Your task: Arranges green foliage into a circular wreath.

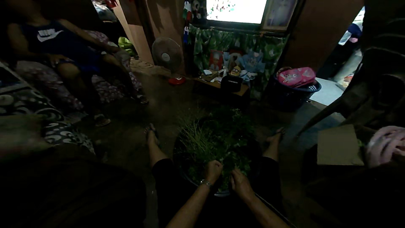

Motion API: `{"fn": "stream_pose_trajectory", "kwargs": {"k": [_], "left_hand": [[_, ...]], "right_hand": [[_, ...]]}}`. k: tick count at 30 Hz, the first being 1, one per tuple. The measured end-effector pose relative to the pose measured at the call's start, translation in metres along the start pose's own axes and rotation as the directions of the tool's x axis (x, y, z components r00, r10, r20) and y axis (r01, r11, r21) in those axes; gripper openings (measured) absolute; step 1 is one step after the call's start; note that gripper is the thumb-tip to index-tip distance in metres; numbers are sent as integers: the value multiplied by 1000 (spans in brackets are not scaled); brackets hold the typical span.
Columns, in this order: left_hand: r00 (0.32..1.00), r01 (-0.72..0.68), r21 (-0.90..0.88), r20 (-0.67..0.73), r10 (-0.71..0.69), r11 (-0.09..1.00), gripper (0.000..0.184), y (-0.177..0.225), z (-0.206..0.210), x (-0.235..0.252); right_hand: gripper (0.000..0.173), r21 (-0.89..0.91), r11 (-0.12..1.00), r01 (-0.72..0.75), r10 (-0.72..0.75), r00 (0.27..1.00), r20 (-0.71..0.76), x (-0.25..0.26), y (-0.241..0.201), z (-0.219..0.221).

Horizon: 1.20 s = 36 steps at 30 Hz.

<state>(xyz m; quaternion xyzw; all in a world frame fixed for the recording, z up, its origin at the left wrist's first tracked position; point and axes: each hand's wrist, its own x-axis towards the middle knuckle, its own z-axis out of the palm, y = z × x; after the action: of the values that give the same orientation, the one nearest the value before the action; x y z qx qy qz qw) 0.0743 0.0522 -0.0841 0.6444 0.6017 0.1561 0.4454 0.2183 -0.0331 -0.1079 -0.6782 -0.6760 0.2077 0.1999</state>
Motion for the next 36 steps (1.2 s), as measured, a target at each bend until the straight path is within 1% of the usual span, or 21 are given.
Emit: {"fn": "stream_pose_trajectory", "kwargs": {"k": [6, 9, 11, 14, 16, 18, 20, 23, 25, 27, 29, 31, 33, 36], "left_hand": [[994, -110, 60, -17, 111, 992, 30, -1, 1, -6], [989, -148, 73, 43, 145, 986, 31, 0, 7, -14], [987, -160, 31, 32, 159, 987, 30, 1, 13, -17], [979, -197, -111, -72, 190, 974, 28, 2, 6, -17], [969, -238, -198, -110, 220, 951, 28, 2, -4, -19], [959, -269, -264, -160, 233, 926, 26, 3, -12, -25], [960, -262, -305, -176, 216, 916, 25, 3, -19, -30], [957, -265, -347, -205, 203, 900, 24, -2, -22, -32], [957, -269, -345, -202, 209, 899, 23, -8, -22, -32], [955, -276, -339, -200, 218, 900, 26, -14, -19, -31], [962, -255, -344, -182, 203, 904, 28, -15, -17, -31], [969, -236, -346, -156, 192, 908, 30, -17, -14, -32], [968, -245, -322, -135, 211, 915, 30, -21, -12, -31], [975, -221, -314, -62, 213, 923, 31, -26, -9, -29]], "right_hand": [[29, 56, 998, -5, 6, 1000, -16, 3, -5, -3], [31, 78, 997, -20, 18, 1000, 21, 8, -10, -2], [32, 84, 996, -42, 38, 999, 39, 12, -15, -5], [32, 55, 996, -69, 70, 997, -22, 22, -15, -18], [33, 35, 995, -93, 94, 994, -59, 31, -11, -27], [32, 72, 995, -70, 80, 985, -152, 42, -3, -30], [33, 120, 992, -51, 70, 985, -159, 55, 4, -35], [46, 150, 989, -4, 28, 988, -153, 65, 17, -35], [56, 238, 971, 12, 19, 992, -127, 60, 15, -33], [62, 404, 915, 8, 13, 999, -50, 51, 5, -31], [58, 544, 837, -55, 39, 998, 40, 46, -8, -32], [48, 622, 768, -155, 109, 988, 112, 44, -22, -36], [32, 687, 686, -238, 204, 970, 132, 48, -28, -35], [19, 803, 530, -273, 283, 949, 136, 51, -28, -26]]}}
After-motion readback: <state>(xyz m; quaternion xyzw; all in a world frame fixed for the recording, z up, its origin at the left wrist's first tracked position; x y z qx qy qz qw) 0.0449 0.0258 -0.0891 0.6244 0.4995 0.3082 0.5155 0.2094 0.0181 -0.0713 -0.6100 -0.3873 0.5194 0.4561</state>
